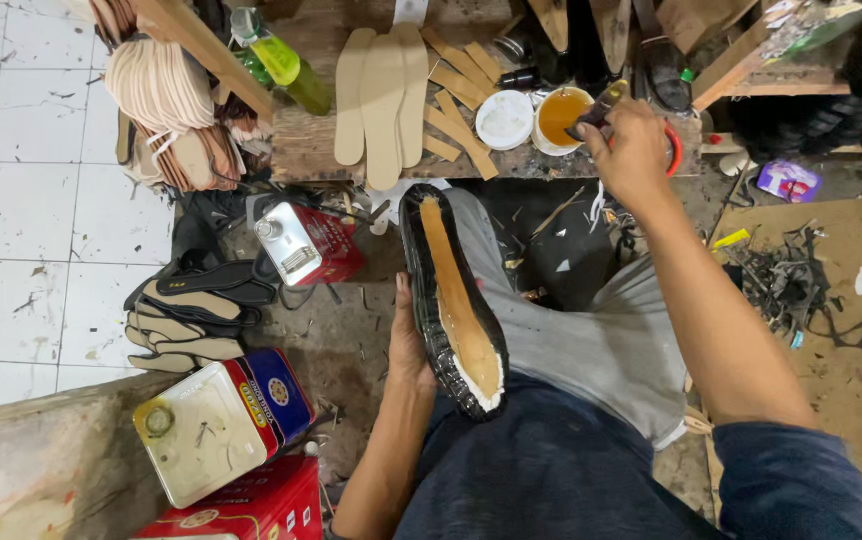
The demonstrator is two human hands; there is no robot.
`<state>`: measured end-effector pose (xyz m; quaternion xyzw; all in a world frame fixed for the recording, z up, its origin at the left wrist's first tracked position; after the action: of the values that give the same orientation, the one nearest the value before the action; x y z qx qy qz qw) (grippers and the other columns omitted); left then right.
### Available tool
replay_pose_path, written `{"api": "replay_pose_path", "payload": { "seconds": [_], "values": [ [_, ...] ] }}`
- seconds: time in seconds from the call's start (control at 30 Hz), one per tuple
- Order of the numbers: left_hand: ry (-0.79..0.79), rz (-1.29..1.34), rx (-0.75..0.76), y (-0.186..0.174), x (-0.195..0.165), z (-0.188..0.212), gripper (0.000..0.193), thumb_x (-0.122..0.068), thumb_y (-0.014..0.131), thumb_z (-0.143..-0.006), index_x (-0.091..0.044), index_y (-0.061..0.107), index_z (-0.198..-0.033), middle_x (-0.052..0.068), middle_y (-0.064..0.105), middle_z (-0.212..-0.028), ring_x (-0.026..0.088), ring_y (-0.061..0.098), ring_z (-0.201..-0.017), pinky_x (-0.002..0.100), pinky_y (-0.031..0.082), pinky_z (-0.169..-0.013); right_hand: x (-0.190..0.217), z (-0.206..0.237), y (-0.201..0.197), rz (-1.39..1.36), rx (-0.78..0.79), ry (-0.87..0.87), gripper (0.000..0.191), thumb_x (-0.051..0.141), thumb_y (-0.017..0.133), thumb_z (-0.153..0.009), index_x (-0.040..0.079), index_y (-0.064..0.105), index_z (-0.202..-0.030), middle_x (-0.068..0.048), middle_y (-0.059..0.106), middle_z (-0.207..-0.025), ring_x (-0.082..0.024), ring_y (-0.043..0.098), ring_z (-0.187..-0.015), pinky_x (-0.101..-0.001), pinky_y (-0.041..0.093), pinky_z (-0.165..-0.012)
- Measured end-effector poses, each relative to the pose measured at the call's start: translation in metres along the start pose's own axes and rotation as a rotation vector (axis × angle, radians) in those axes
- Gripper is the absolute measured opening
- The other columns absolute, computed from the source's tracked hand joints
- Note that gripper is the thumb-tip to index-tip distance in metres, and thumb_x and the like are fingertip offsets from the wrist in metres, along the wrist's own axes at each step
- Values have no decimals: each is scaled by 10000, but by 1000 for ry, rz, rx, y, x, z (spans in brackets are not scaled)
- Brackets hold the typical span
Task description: The person sits in a shoe workshop holding a black shoe upper and uses a brush to spread yellow glue from a cup over the sole edge and insole area. They repeatedly dip the brush into the glue cup, rotate the shoe to coat different sections, then place the finished shoe on a shelf rack and take another shoe to glue.
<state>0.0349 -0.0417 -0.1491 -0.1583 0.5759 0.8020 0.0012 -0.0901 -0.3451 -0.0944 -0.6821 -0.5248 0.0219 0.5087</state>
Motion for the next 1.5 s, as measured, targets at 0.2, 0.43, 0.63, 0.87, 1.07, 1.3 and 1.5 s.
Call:
{"api": "replay_pose_path", "payload": {
  "seconds": [0.2,0.43,0.63,0.87,1.07,1.3,1.5],
  "values": [
    [10,167,-188,-12,-3,6,684,-579,617,-970,-25,591,-1370,202,671,-1249,332,657,-1140,415,625,-916,-17,-9,36,135,65,-67,187,161,795,-872,16,720,-964,-159,690,-1051,-380,605,-1040,-516,382,-809],
    [20,27,-10,21,-5,9,698,-565,586,-1043,-2,547,-1455,248,653,-1295,353,648,-1091,443,598,-942,-23,-4,20,260,89,5,267,217,791,-960,-10,665,-896,-168,678,-1033,-362,610,-1040,-501,389,-876],
    [110,-205,-67,46,-2,-3,764,-524,631,-976,-134,397,-1590,172,592,-1361,297,619,-1180,503,593,-931,20,3,-33,-425,35,418,188,194,734,-1062,8,705,-1071,-70,670,-893,-125,567,-778,-296,434,-710],
    [127,-247,68,108,3,-3,873,-519,667,-949,-129,285,-1630,166,508,-1456,301,618,-1214,493,596,-933,183,40,-103,-533,-162,48,138,48,749,-1046,18,721,-1178,-55,720,-1097,-180,657,-1023,-315,512,-982],
    [200,-442,66,134,-12,5,931,-518,696,-914,-136,245,-1634,186,490,-1468,303,623,-1211,500,606,-921,222,37,-133,-242,-161,-215,230,83,804,-959,40,722,-1170,-78,724,-1069,-222,647,-978,-426,378,-1023],
    [194,-411,116,136,-7,8,969,-503,739,-888,-151,222,-1628,171,499,-1458,287,632,-1182,512,615,-889,229,29,-142,-192,-86,-278,211,109,795,-944,55,705,-1127,-77,710,-1032,-247,652,-990,-457,369,-1049],
    [216,-419,180,135,-5,10,981,-513,748,-927,-135,221,-1663,223,529,-1449,311,671,-1090,520,613,-893,233,30,-148,-166,-88,-294,190,100,785,-1007,49,691,-1164,-67,717,-1079,-220,663,-932,-454,355,-1073]
  ]
}}
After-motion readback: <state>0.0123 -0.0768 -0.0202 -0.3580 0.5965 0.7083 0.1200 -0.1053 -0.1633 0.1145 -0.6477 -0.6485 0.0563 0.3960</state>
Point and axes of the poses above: each hand's wrist, its own z-axis away from the middle knuckle, its own y-axis out of the palm, x = y × z, the point moved 9 cm from there along -z, towards the middle knuckle
